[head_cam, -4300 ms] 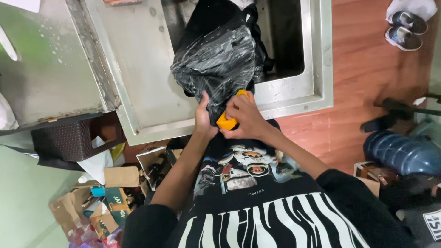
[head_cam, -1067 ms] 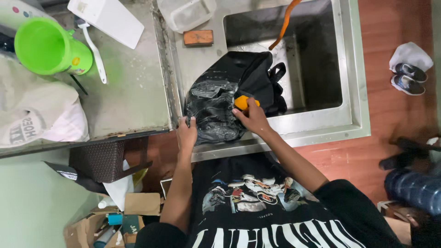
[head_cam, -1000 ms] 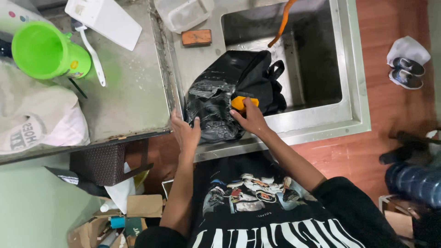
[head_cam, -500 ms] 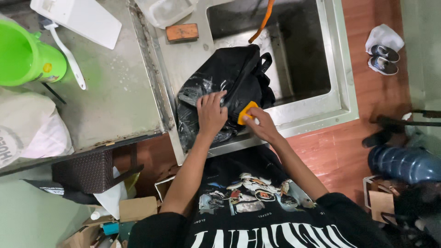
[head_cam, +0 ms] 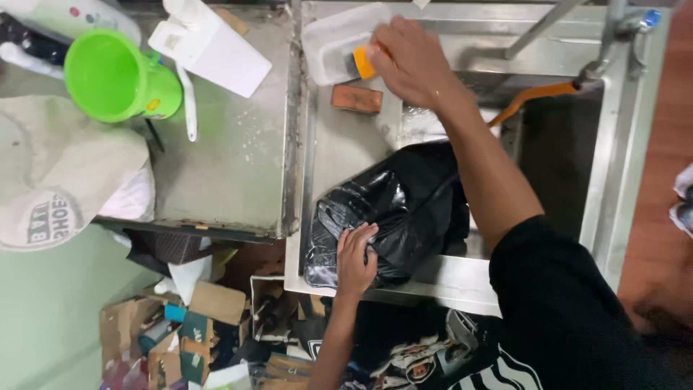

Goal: The person scrubs a black bag with a yellow brush in a stainless steel sink. They repeatedly rub the bag's surface and edges, then rinse it under running water.

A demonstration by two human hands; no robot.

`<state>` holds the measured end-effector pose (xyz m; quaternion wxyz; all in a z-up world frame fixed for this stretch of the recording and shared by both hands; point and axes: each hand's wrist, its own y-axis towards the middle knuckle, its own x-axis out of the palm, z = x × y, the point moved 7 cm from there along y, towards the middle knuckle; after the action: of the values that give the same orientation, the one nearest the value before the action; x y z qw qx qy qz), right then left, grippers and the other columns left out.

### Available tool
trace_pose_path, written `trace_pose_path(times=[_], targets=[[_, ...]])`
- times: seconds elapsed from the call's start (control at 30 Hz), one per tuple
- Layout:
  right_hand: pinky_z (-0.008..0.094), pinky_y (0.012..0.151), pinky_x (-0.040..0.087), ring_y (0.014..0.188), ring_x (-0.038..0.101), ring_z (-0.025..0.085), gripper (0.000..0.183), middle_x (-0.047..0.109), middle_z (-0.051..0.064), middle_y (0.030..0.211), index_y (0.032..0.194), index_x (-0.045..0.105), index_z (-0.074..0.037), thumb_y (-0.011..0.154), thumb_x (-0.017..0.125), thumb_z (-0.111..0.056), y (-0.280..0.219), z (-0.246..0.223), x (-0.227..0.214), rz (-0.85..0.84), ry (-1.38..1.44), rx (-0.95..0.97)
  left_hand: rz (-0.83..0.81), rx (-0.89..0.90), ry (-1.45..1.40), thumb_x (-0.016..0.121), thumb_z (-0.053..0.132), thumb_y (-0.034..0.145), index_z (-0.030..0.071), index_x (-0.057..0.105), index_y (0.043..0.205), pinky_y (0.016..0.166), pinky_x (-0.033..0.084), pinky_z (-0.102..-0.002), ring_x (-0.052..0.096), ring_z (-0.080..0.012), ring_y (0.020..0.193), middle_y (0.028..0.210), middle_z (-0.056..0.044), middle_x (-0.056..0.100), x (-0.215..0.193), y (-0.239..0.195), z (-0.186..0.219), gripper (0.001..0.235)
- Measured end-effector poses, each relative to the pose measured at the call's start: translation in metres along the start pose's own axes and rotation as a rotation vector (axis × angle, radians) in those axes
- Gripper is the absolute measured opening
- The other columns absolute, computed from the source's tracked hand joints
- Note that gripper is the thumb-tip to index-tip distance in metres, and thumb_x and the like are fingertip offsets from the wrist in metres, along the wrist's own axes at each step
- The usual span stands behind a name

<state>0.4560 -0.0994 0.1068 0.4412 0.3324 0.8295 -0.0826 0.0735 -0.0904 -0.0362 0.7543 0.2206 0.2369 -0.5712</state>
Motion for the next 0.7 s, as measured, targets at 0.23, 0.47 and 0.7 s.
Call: trace_pose_path(times=[0.23,0.47,0.7], targets=[[0.073,0.103,0.031,0.112,0.068,0.037,0.034,0.073,0.010,0.119,0.120,0.073,-0.012,0.095,0.054,-0.022,0.134,0.064,0.140,-0.684,-0.478,0.345,0.310,0.054,0.193,0.043,0.005,0.097,0.006,0.070,0.133,0.127,0.037,-0.050,0.066,-0.0283,0.139,0.141,-0.008,0.074,0.007,-0.004,-0.001,0.044],[0.083,0.105,0.024,0.101,0.060,0.037,0.031,0.066,0.009,0.100,0.120,0.060,-0.008,0.095,0.043,-0.017,0.117,0.084,0.173,-0.723,-0.211,0.486,0.259,-0.030,0.151,0.040,0.010,0.100,0.009,0.067,0.133,0.127,0.035,-0.048,0.064,-0.0272,0.141,0.144,-0.006,0.072,0.020,-0.007,-0.019,0.043],[0.055,0.099,0.037,0.105,0.060,0.031,0.029,0.068,0.007,0.113,0.111,0.067,-0.015,0.108,0.047,-0.037,0.099,0.073,0.135,-0.513,-0.021,0.424,0.275,-0.003,0.158,0.041,0.012,0.101,0.008,0.067,0.135,0.126,0.036,-0.049,0.064,-0.0280,0.141,0.143,-0.006,0.073,0.020,-0.015,-0.021,0.043]])
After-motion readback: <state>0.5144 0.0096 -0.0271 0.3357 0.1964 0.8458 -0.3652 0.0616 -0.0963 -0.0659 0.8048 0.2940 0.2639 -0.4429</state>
